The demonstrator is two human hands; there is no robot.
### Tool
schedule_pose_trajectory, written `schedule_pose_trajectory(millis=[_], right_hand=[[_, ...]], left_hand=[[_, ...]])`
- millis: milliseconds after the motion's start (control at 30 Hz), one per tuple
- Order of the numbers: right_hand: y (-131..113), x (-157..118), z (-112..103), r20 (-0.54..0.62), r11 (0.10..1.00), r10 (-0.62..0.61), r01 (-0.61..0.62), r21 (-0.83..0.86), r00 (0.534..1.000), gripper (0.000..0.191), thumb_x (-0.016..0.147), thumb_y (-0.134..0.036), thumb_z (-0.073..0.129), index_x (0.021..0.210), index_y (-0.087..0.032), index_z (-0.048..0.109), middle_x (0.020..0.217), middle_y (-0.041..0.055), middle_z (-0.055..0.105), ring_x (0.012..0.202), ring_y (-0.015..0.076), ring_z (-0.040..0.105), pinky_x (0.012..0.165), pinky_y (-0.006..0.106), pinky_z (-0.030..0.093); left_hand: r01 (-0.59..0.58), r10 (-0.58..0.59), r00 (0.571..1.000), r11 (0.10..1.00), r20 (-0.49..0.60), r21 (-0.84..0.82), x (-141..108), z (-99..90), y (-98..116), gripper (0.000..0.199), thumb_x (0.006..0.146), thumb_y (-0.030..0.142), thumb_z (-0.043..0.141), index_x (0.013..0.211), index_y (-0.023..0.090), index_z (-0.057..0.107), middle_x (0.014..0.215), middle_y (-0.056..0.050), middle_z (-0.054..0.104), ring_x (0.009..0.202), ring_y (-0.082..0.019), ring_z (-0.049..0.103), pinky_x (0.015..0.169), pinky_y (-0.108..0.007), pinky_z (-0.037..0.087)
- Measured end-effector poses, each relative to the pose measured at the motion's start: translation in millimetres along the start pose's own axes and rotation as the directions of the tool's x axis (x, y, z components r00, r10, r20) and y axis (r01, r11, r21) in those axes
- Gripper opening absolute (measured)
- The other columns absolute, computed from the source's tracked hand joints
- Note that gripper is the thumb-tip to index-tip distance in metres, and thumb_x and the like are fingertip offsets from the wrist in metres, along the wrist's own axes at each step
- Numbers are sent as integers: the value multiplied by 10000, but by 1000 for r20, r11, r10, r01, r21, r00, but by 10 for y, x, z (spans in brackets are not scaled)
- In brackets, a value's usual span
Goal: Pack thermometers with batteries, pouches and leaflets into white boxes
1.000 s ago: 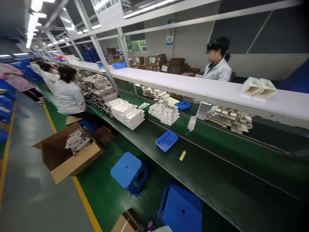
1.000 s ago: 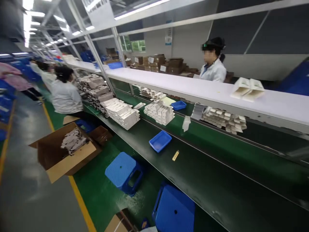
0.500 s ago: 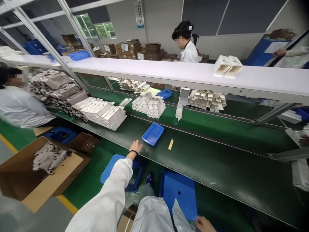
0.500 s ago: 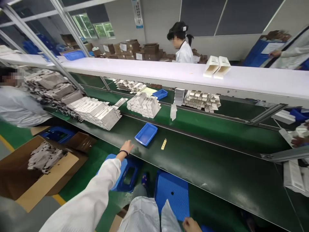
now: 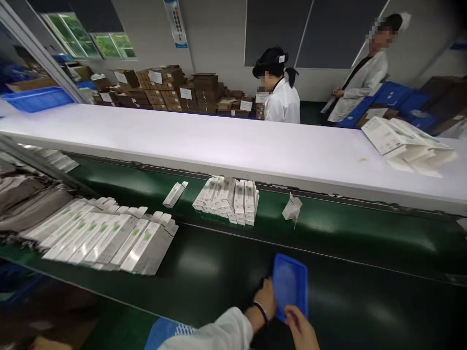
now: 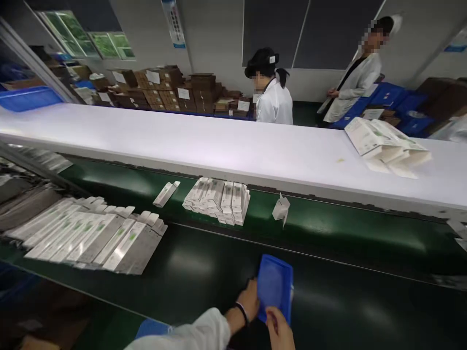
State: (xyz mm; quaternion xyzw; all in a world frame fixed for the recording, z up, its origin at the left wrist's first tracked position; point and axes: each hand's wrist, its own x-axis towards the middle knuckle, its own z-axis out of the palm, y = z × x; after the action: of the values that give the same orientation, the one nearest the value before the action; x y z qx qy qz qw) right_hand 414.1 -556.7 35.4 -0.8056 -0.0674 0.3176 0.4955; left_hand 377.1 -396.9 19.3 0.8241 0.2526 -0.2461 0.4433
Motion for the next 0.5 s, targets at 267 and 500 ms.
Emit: schedule_pose_trajectory(millis=[267,500], right_hand=[[-510,628,-234,-233,999,36,-30,28,972,489,708,-564,652,1034,-204,706,1104,122,724,924,308,728,769,345,607],[-1060,1758,199,-88,970,120,-99,220,989,538,571,-577,761,906,-157,734,906,148,749,830,324,731,671,371,585]], left_hand=[[-167,172,985,976,20,-140,137,-615,-101,288,865,360,635,1094,214,729,1143,-121,710,1107,-300,651,1003,-483,496],[133,-272,764,954,-585,-270,104,-2902,-1622,302,992,388,538,1156,148,617,1173,-90,642,1095,-230,615,988,-466,499]])
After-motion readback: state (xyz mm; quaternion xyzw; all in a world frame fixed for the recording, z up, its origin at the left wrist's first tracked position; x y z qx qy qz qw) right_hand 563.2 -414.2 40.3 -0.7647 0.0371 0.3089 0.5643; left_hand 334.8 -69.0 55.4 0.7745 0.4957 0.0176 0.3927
